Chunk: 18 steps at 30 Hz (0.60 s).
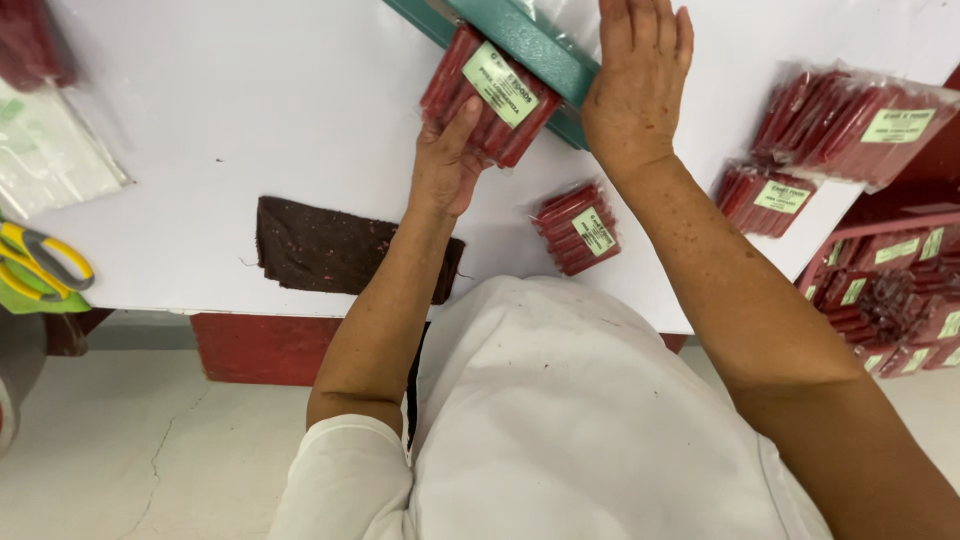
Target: The person seals packages of meat using a manual heat sealer, then places the sealed packages into a plastic crate.
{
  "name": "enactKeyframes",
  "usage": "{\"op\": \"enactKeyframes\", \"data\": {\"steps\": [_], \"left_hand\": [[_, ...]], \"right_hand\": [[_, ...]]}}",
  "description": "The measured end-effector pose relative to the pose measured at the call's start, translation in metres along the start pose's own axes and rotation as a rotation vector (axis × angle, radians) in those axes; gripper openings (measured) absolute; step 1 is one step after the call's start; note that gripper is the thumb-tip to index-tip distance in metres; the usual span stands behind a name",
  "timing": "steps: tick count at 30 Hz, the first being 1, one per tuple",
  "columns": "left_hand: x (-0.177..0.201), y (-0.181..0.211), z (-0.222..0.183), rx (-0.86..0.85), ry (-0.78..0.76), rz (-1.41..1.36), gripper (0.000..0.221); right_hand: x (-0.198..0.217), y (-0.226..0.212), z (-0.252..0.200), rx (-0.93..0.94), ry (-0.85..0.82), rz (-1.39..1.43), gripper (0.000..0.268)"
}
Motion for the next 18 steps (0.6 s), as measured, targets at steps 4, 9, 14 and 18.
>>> {"op": "enactKeyframes", "data": {"steps": [4,9,14,18], "left_hand": [[-0.005,0.005,-0.001,-0.011,-0.001,-0.014,0.055],[0.004,0.000,0.002,-0.007,0.010,-0.034,0.054],[0.006,0.000,0.004,-0.024,-0.002,-0.052,0.052],[0.004,0.001,0.003,-0.016,-0.001,-0.028,0.054]], "right_hand": [[0.003,-0.002,-0.001,0.015,0.012,-0.025,0.077],[0.005,-0.004,-0.001,0.050,0.056,-0.006,0.083],[0.002,0.000,0.000,0.008,0.021,-0.002,0.087],[-0.001,0.002,-0.001,0.009,0.032,-0.011,0.085]]}}
Point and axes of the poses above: each hand's wrist, its own z-axis towards the middle knuckle, its own x-axis out of the back of the hand, y = z × x, the point moved 10 cm from there along z, towards the middle knuckle, and after that the axes turned 5 degrees about -y, right-handed, at the moved point
